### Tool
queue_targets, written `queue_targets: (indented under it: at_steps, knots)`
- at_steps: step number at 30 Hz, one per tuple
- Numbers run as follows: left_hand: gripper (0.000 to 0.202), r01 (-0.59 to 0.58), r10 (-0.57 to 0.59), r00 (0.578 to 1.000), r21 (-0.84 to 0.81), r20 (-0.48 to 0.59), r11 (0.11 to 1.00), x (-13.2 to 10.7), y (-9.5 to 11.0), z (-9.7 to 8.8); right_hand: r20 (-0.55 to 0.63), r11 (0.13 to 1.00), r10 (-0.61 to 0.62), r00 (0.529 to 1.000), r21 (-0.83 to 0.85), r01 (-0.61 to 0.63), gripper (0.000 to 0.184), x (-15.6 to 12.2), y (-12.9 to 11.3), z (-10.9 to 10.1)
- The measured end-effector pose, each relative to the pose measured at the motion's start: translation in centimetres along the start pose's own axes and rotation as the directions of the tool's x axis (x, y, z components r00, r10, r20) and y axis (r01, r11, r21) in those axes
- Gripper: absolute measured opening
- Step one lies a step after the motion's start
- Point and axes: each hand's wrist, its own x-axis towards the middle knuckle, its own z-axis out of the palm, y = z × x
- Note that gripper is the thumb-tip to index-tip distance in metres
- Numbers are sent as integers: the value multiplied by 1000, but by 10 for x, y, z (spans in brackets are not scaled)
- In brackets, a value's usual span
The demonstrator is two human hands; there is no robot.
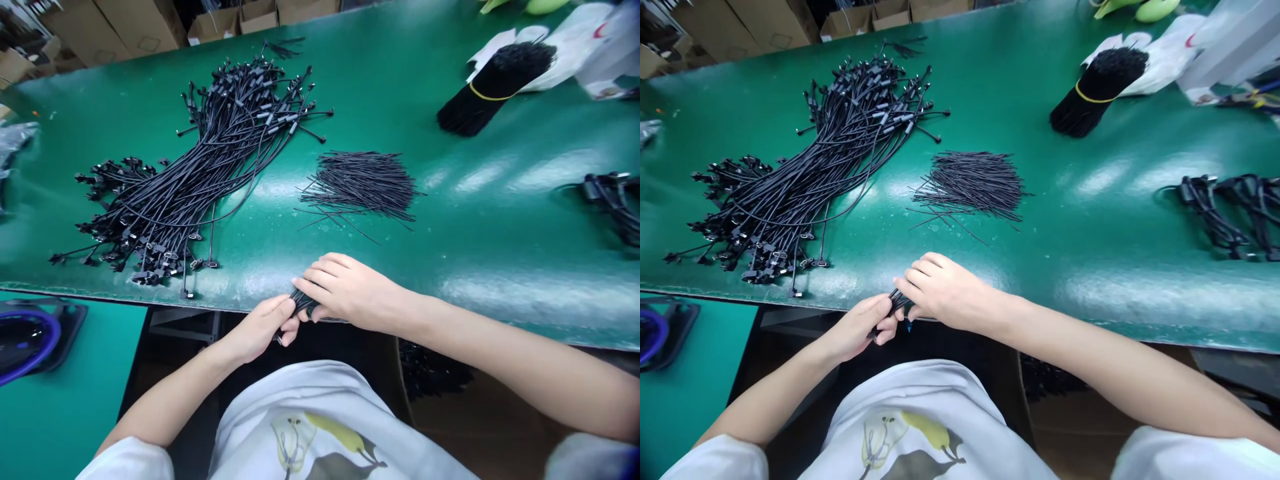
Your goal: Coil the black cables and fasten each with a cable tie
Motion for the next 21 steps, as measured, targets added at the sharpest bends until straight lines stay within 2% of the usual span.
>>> queue_targets:
  at_steps: [3,5,7,9,13,18,20,21]
  knots:
    - [45,-29,30,1000,287,3,958,-3,3,-1,102,960,152,983,220,-171,23,1,-3,-5]
    - [47,-39,36,999,393,16,919,-5,5,-1,172,900,211,962,349,-260,13,1,-5,-10]
    - [51,-48,36,999,420,38,906,-7,5,-1,222,856,251,942,403,-323,6,2,-8,-14]
    - [53,-61,36,997,405,68,912,-8,5,-2,282,809,298,912,433,-398,11,3,-10,-16]
    - [55,-20,3,998,321,56,947,-9,7,-3,357,646,367,859,567,-511,9,3,-14,-18]
    - [55,6,-10,1000,310,12,951,-7,13,1,282,391,567,774,735,-554,16,5,-27,-10]
    - [55,-12,11,1000,320,4,947,-7,13,4,161,382,656,737,771,-509,25,5,-28,-2]
    - [54,-27,28,1000,320,3,947,-6,13,5,76,427,683,726,765,-481,29,6,-26,2]
